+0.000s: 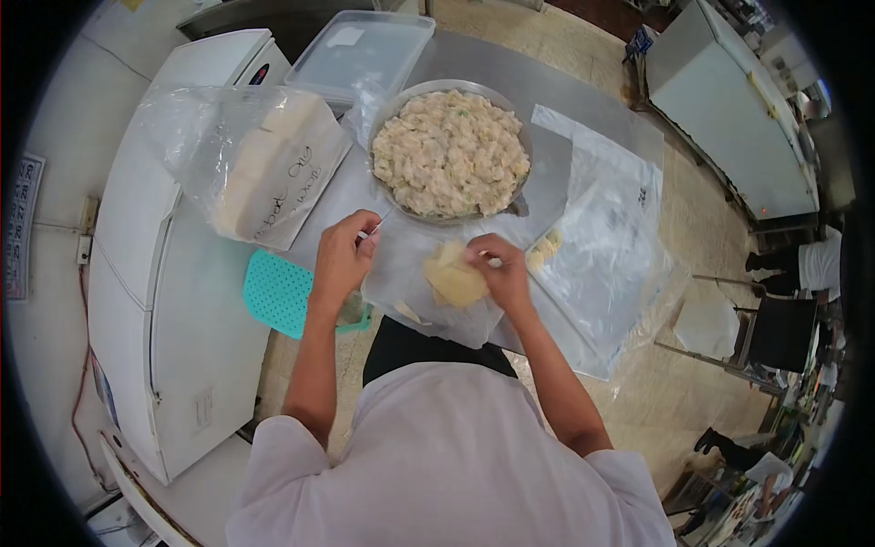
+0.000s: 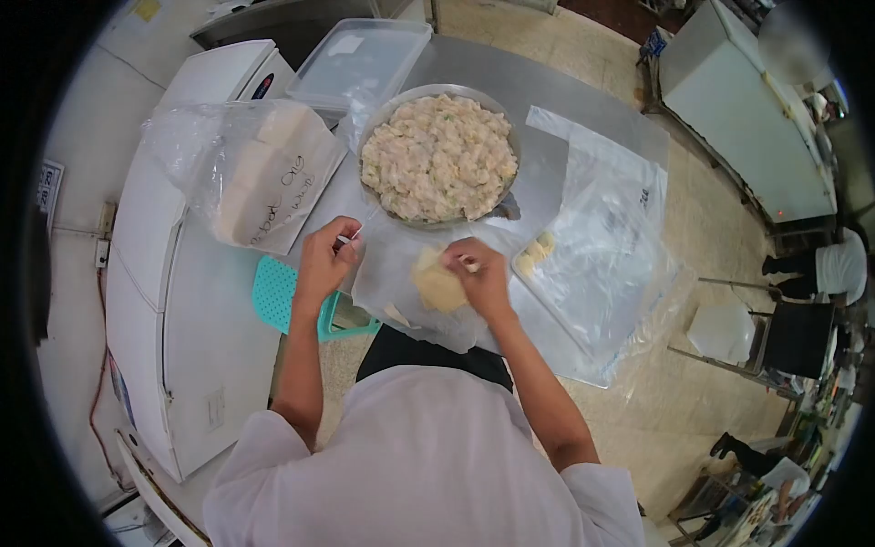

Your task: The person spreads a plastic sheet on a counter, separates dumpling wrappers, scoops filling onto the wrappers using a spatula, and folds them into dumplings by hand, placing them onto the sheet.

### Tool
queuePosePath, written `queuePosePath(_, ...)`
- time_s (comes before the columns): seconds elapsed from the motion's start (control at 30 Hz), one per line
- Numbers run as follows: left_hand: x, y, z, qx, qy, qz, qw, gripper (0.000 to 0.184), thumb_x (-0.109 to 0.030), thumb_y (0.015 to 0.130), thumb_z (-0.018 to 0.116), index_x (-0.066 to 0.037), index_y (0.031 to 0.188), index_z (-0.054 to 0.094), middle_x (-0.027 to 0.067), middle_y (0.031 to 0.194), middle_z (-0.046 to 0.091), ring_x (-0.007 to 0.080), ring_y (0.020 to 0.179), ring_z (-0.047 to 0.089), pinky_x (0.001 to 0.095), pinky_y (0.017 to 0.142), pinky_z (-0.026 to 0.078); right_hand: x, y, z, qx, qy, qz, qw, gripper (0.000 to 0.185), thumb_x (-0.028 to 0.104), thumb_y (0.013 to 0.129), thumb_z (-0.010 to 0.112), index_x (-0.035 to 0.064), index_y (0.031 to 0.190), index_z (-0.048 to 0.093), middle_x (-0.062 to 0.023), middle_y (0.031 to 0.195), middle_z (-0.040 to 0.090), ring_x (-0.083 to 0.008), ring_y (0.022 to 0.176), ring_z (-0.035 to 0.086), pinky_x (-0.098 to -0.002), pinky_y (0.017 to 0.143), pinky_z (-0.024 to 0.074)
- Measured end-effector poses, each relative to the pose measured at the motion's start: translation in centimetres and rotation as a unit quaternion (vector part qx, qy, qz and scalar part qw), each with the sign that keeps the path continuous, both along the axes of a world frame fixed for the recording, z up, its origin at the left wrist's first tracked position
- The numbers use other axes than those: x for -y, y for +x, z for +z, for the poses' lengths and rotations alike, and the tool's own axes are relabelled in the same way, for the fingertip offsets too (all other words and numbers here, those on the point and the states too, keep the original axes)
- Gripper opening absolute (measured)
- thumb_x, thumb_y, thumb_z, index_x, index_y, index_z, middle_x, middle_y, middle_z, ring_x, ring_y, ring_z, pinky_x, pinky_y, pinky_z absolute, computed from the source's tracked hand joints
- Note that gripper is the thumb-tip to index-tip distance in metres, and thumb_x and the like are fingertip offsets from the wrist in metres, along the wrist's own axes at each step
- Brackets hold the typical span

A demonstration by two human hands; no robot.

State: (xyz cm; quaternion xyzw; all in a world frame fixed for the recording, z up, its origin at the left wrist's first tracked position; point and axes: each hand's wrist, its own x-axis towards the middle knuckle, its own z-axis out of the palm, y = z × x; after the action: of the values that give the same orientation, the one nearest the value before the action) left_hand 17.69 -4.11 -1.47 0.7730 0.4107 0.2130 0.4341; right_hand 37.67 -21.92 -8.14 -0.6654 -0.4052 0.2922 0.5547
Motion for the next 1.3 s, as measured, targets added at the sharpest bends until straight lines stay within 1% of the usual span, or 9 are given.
queuePosePath(0.03,-0.7,0.0,0.6,-0.03,0.107,-0.057,0.992,0.023,0.005,0.078,0.067,-0.003,0.099,0.069,0.0076,0.085,0.065,0.0184,0.063,0.061,0.0292,0.059,0.047,0.3,0.8,0.3,0.001,0.0,0.002,1.0,0.014,0.018,0.089,0.069,0.0053,0.084,0.067,-0.0089,0.097,0.069,-0.0244,0.093,0.067,-0.0378,0.078,0.0546)
queuePosePath(0.1,-1.6,0.6,1.5,-0.061,0.21,-0.113,0.969,0.021,0.006,0.077,0.066,-0.003,0.095,0.07,0.0103,0.087,0.067,0.0253,0.067,0.064,0.0329,0.062,0.049,1.0,2.1,1.6,-0.356,0.114,-0.09,0.923,0.024,0.026,0.101,0.057,0.0032,0.102,0.062,-0.0116,0.104,0.069,-0.0247,0.097,0.068,-0.0418,0.085,0.055)
queuePosePath(0.3,-2.4,5.4,0.8,-0.218,0.273,-0.209,0.913,0.023,0.006,0.071,0.063,-0.005,0.089,0.073,0.0106,0.092,0.069,0.0343,0.084,0.064,0.0444,0.071,0.05,3.6,4.0,1.5,-0.528,0.083,-0.125,0.836,0.039,0.038,0.107,0.036,0.0058,0.122,0.051,-0.0158,0.118,0.064,-0.0306,0.106,0.065,-0.053,0.094,0.0517)
queuePosePath(0.5,-3.2,5.5,-0.6,-0.135,0.268,-0.278,0.912,0.028,0.005,0.066,0.063,-0.007,0.089,0.074,0.0111,0.088,0.068,0.035,0.082,0.064,0.0447,0.07,0.05,5.6,3.6,1.8,-0.692,0.215,-0.001,0.689,0.05,0.047,0.103,0.043,0.0056,0.13,0.05,-0.0162,0.125,0.062,-0.0346,0.111,0.063,-0.0552,0.097,0.0495)
queuePosePath(0.63,-3.2,5.8,0.9,-0.165,0.221,-0.242,0.93,0.029,0.007,0.066,0.062,-0.006,0.089,0.074,0.0125,0.088,0.068,0.0362,0.08,0.065,0.0456,0.071,0.05,5.9,2.8,-0.3,-0.679,0.245,0.02,0.692,0.051,0.036,0.099,0.054,0.0027,0.137,0.045,-0.0178,0.131,0.058,-0.0342,0.117,0.061,-0.0521,0.1,0.0495)
queuePosePath(0.8,-1.8,5.4,0.4,-0.197,0.252,-0.248,0.914,0.03,0.007,0.067,0.062,-0.005,0.091,0.075,0.0149,0.084,0.068,0.0364,0.08,0.065,0.0437,0.072,0.051,5.6,2.4,2.1,-0.547,0.175,-0.025,0.818,0.061,0.002,0.087,0.057,-0.0014,0.144,0.035,-0.0202,0.143,0.048,-0.0334,0.129,0.053,-0.0437,0.103,0.0508)
queuePosePath(1.0,-2.9,4.9,1.3,-0.128,0.189,-0.196,0.954,0.016,0.001,0.071,0.06,-0.004,0.081,0.072,0.0206,0.086,0.068,0.0408,0.083,0.065,0.0484,0.074,0.051,6.6,2.8,2.0,-0.662,0.272,0.051,0.697,0.063,0.007,0.09,0.055,-0.0029,0.147,0.03,-0.0226,0.148,0.042,-0.0345,0.131,0.051,-0.0446,0.102,0.0506)
queuePosePath(1.2,-3.2,4.9,1.3,-0.243,0.203,-0.185,0.93,0.012,-0.004,0.072,0.062,-0.002,0.08,0.072,0.0241,0.079,0.066,0.0425,0.079,0.065,0.0492,0.07,0.052,6.1,2.1,-1.5,-0.63,0.043,-0.239,0.738,0.047,0.025,0.103,0.044,-0.0014,0.142,0.04,-0.0209,0.143,0.049,-0.0327,0.13,0.051,-0.0466,0.111,0.0408)
queuePosePath(1.3,-3.0,6.1,0.3,-0.256,0.156,-0.199,0.933,0.018,-0.003,0.073,0.065,-0.001,0.088,0.075,0.0222,0.08,0.068,0.0396,0.076,0.066,0.0429,0.072,0.052,6.6,2.1,1.1,-0.656,0.114,-0.184,0.723,0.044,0.028,0.104,0.042,-0.0009,0.137,0.045,-0.019,0.14,0.052,-0.0321,0.13,0.051,-0.0477,0.112,0.0402)
